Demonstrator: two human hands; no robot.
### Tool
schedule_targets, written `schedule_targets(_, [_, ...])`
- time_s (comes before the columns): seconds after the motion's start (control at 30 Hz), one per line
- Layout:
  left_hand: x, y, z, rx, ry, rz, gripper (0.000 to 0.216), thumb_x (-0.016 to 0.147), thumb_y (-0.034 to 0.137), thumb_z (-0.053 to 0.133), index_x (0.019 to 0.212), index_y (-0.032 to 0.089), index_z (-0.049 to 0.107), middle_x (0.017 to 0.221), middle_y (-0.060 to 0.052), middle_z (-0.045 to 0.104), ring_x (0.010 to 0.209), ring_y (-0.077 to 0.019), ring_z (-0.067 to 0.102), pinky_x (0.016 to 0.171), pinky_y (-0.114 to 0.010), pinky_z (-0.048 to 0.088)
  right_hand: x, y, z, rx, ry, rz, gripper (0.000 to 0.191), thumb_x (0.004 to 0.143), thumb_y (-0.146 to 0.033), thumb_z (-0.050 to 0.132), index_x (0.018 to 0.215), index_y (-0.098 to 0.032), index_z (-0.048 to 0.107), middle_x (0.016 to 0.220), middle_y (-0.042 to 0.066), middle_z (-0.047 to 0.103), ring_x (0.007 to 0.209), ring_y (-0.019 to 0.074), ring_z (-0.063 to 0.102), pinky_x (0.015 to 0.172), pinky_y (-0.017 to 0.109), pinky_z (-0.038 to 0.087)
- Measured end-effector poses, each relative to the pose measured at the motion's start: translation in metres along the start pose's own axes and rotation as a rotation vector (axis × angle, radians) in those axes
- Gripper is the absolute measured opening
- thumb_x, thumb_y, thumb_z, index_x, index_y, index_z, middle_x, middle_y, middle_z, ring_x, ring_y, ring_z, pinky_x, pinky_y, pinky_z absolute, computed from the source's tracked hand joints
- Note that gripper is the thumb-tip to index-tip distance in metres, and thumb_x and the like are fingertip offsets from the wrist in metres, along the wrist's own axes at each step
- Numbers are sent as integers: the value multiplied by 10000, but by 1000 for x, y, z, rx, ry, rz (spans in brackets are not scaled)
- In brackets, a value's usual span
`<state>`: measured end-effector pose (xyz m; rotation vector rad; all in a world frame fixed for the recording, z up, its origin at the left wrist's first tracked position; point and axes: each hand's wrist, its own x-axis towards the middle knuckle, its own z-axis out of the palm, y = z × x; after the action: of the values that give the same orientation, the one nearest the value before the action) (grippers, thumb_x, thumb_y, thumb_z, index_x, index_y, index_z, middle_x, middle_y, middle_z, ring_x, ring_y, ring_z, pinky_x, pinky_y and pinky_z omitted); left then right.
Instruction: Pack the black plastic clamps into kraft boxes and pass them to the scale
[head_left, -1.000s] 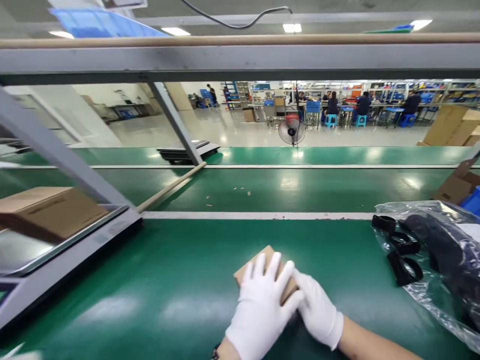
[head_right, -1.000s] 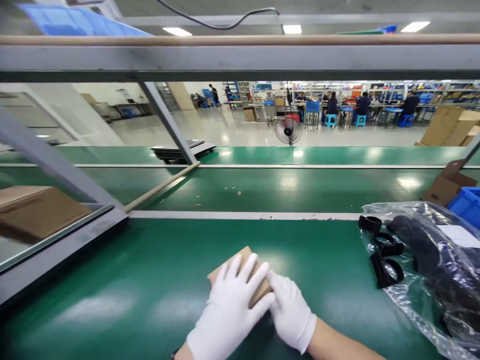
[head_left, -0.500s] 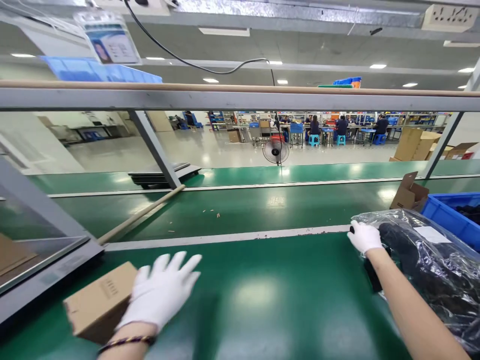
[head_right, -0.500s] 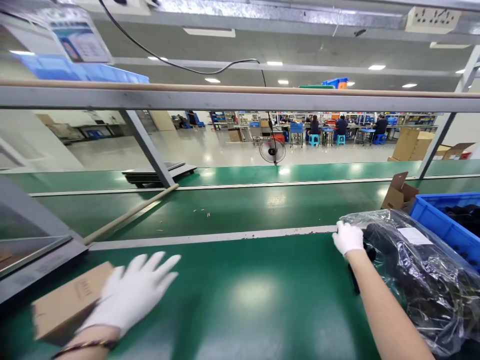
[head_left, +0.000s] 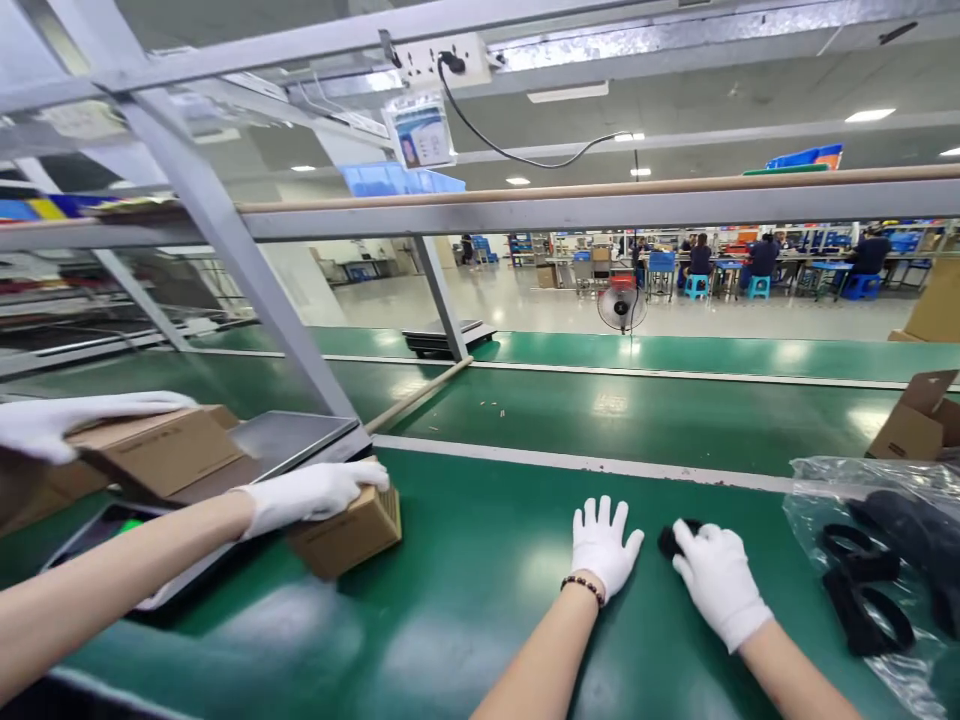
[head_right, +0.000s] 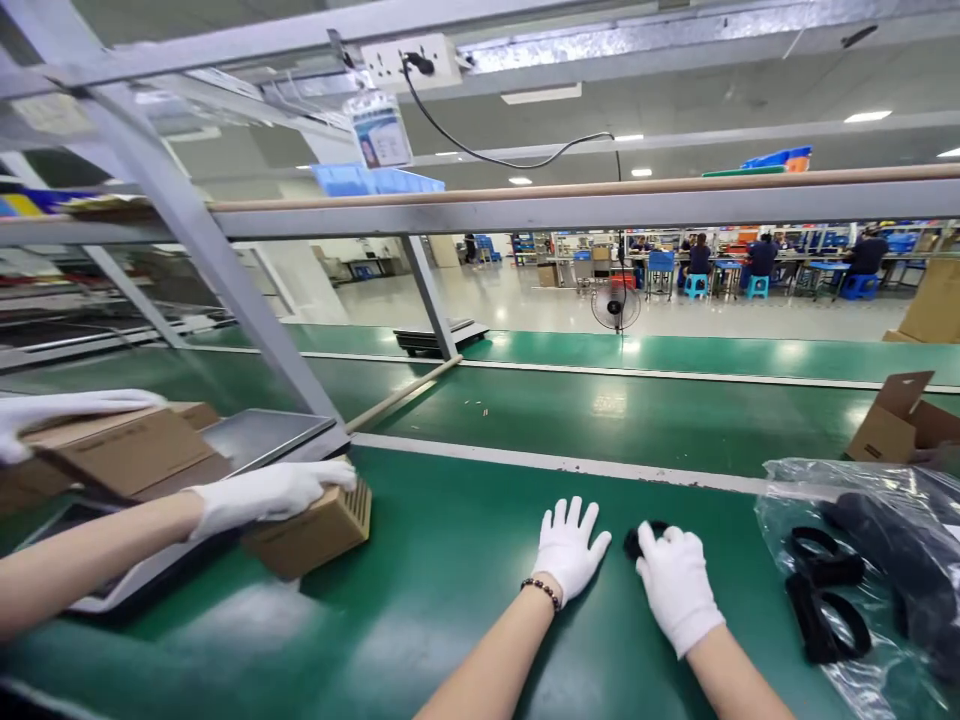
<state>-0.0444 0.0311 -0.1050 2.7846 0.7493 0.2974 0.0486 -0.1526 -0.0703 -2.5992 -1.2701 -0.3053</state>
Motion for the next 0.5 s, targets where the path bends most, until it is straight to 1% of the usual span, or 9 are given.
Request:
schedule_targets(0.03, [0, -2, 0, -16, -3, 9, 632, 865, 531, 459, 1400, 194, 478, 1494, -169, 389, 1392, -440, 262, 1124, -630, 129, -5, -9, 11, 16, 37, -70, 321, 874, -223, 565, 1194, -219, 593, 882, 92, 692, 1024, 299, 619, 948, 492, 428])
schedule_targets(0.1, [0, -6, -1, -53, -6, 37, 602, 869, 496, 479, 1393, 198, 486, 1504, -153, 378, 1405, -424, 243, 1141, -616, 121, -11, -18, 30, 63, 173, -173, 331, 917, -238, 507, 1241, -191, 559, 884, 83, 689, 998, 268, 630, 1017, 517, 384])
schedule_targets(0.17, [2, -9, -3, -96, -7, 64, 531, 890, 450, 470, 1360, 208, 524, 1491, -132, 406, 1409, -398, 255, 1152, -600, 135, -12, -16, 41, 109, 328, -242, 432, 952, -317, 455, 1342, -131, 467, 823, 75, 677, 865, 247, 658, 998, 524, 419])
schedule_targets(0.2, [2, -10, -4, -120, -6, 73, 487, 910, 422, 444, 1336, 210, 548, 1472, -121, 437, 1404, -381, 276, 1156, -590, 152, -12, -12, 44, 119, 373, -278, 493, 953, -355, 444, 1383, -114, 421, 806, 71, 673, 826, 247, 663, 967, 518, 453])
schedule_targets(0.27, [3, -10, -6, -170, 1, 78, 434, 948, 372, 374, 1290, 211, 586, 1415, -96, 514, 1379, -337, 344, 1160, -562, 197, -11, 0, 48, 100, 393, -392, 534, 943, -361, 428, 1423, -133, 384, 831, 69, 682, 848, 255, 675, 892, 479, 523])
schedule_targets(0.33, [1, -8, -7, -221, 12, 79, 422, 974, 353, 317, 1258, 224, 601, 1353, -63, 578, 1333, -279, 423, 1161, -516, 243, -10, 16, 54, 63, 436, -553, 458, 927, -286, 404, 1372, -206, 476, 831, 47, 698, 838, 240, 693, 779, 401, 578])
schedule_targets(0.4, [-1, -5, -8, -264, 16, 84, 413, 986, 375, 298, 1235, 251, 604, 1301, -24, 621, 1281, -224, 482, 1160, -467, 270, -8, 33, 65, 35, 448, -649, 394, 919, -272, 421, 1284, -262, 568, 846, 24, 718, 811, 224, 707, 736, 352, 594])
schedule_targets(0.43, [-2, -4, -9, -278, 15, 89, 401, 986, 400, 307, 1217, 272, 608, 1275, 1, 639, 1264, -202, 498, 1160, -445, 276, -7, 41, 72, 25, 410, -647, 372, 918, -310, 449, 1258, -269, 594, 888, 21, 729, 818, 227, 710, 735, 344, 598])
schedule_targets(0.5, [-6, -2, -13, -305, -20, 124, 385, 976, 456, 337, 1191, 298, 614, 1244, 28, 656, 1266, -188, 498, 1166, -431, 260, -7, 50, 85, 33, 284, -560, 385, 894, -444, 509, 1208, -263, 641, 971, 25, 735, 834, 251, 713, 689, 335, 607])
